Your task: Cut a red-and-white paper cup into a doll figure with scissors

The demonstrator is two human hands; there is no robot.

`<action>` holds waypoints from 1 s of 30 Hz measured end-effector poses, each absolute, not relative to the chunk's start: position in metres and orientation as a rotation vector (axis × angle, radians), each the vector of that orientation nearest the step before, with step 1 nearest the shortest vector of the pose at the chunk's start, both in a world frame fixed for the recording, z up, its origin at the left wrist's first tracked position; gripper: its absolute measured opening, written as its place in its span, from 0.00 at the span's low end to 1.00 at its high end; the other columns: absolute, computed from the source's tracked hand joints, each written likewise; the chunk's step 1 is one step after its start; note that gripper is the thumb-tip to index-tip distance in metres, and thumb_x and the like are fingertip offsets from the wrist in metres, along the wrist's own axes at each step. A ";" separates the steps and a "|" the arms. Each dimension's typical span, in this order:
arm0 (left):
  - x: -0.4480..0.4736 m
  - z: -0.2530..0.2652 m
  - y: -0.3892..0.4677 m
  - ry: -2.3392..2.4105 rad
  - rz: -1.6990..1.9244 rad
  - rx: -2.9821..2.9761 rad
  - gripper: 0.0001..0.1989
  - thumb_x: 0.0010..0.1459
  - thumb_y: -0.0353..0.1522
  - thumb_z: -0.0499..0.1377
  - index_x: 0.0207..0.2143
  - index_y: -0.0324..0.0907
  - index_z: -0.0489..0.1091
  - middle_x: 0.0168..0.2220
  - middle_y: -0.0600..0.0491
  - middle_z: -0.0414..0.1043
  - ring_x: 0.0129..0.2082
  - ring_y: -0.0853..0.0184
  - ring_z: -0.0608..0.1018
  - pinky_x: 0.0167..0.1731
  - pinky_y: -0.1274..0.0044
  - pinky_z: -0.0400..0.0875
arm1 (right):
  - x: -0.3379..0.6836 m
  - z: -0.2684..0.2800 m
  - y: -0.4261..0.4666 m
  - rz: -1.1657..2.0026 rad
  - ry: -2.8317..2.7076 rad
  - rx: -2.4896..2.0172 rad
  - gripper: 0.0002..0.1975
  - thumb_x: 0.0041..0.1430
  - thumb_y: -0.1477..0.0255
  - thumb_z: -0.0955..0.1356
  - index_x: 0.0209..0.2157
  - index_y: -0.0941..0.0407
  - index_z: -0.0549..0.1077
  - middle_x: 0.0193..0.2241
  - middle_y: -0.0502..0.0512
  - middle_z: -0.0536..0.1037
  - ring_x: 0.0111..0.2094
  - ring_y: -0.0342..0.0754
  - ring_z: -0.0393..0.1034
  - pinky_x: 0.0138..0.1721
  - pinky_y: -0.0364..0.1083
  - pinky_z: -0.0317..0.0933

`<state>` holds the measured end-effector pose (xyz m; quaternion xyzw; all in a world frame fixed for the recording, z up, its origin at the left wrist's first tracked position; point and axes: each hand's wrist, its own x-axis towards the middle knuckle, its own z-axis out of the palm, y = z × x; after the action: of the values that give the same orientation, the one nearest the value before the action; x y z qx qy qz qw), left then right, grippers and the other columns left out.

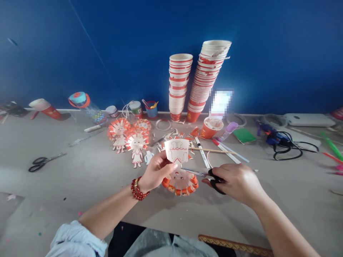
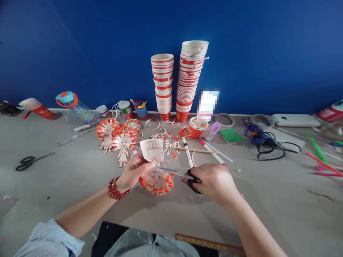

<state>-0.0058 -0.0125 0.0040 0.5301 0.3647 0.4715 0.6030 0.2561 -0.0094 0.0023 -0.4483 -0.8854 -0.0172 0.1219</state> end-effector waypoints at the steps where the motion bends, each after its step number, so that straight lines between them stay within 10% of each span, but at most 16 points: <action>1: -0.006 0.004 -0.012 0.848 1.092 1.231 0.12 0.55 0.32 0.58 0.43 0.42 0.72 0.39 0.49 0.76 0.40 0.63 0.75 0.43 0.71 0.70 | 0.256 0.002 -0.009 -0.046 -2.583 -1.307 0.14 0.57 0.64 0.64 0.21 0.55 0.73 0.17 0.52 0.73 0.21 0.45 0.67 0.23 0.44 0.43; 30: -0.003 0.003 -0.012 0.744 1.106 1.054 0.11 0.53 0.32 0.61 0.40 0.42 0.74 0.37 0.50 0.77 0.36 0.67 0.77 0.38 0.76 0.71 | 0.253 0.004 -0.006 0.080 -2.595 -1.248 0.16 0.57 0.63 0.64 0.20 0.55 0.71 0.17 0.52 0.73 0.20 0.45 0.67 0.22 0.43 0.46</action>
<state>-0.0034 -0.0117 0.0028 0.4658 0.3287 0.4889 0.6603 0.2531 -0.0061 0.0035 -0.4295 -0.8932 0.0277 0.1304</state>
